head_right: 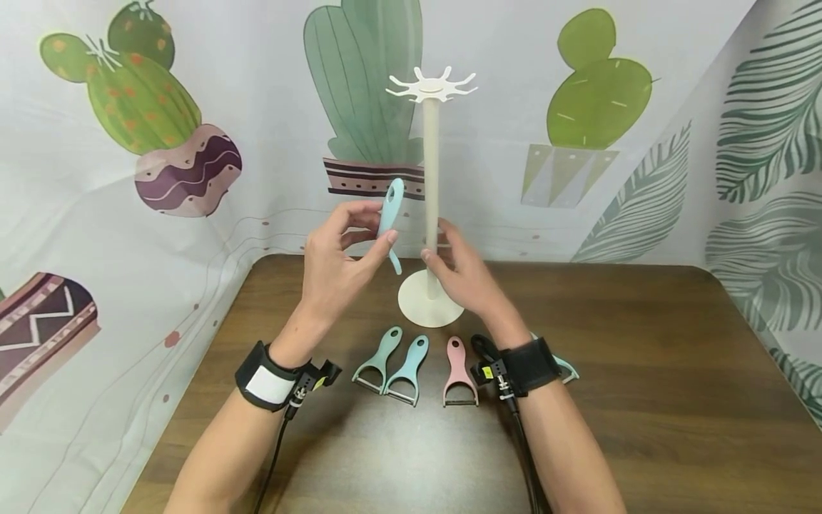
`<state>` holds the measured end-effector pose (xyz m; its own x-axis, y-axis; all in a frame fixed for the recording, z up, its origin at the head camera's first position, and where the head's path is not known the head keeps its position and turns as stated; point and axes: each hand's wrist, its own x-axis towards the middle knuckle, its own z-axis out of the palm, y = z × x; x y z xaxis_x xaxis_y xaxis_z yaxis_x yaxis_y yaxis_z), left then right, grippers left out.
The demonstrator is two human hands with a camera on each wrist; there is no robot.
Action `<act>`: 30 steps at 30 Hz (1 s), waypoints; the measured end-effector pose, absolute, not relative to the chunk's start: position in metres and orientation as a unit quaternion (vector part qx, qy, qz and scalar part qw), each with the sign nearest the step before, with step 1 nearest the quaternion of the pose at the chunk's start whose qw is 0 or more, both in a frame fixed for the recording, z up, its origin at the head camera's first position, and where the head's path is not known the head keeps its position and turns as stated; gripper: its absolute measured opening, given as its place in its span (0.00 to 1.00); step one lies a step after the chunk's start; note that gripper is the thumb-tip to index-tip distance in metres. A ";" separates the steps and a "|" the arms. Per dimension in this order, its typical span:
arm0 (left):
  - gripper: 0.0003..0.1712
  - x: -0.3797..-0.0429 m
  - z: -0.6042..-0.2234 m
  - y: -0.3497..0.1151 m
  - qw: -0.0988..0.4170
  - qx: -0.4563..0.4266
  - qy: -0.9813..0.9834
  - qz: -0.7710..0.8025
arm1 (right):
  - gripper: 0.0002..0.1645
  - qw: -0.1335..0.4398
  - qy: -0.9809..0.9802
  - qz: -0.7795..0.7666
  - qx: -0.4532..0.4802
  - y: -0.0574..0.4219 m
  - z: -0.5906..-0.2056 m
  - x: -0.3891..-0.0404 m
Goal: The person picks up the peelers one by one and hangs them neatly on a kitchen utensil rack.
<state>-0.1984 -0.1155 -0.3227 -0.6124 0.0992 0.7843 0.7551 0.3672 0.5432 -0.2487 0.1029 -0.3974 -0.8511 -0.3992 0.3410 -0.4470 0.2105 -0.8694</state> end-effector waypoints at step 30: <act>0.21 -0.209 -0.288 -0.093 0.343 -0.324 -0.723 -0.505 | 0.30 0.011 -0.734 0.633 0.246 0.075 -0.399 -0.263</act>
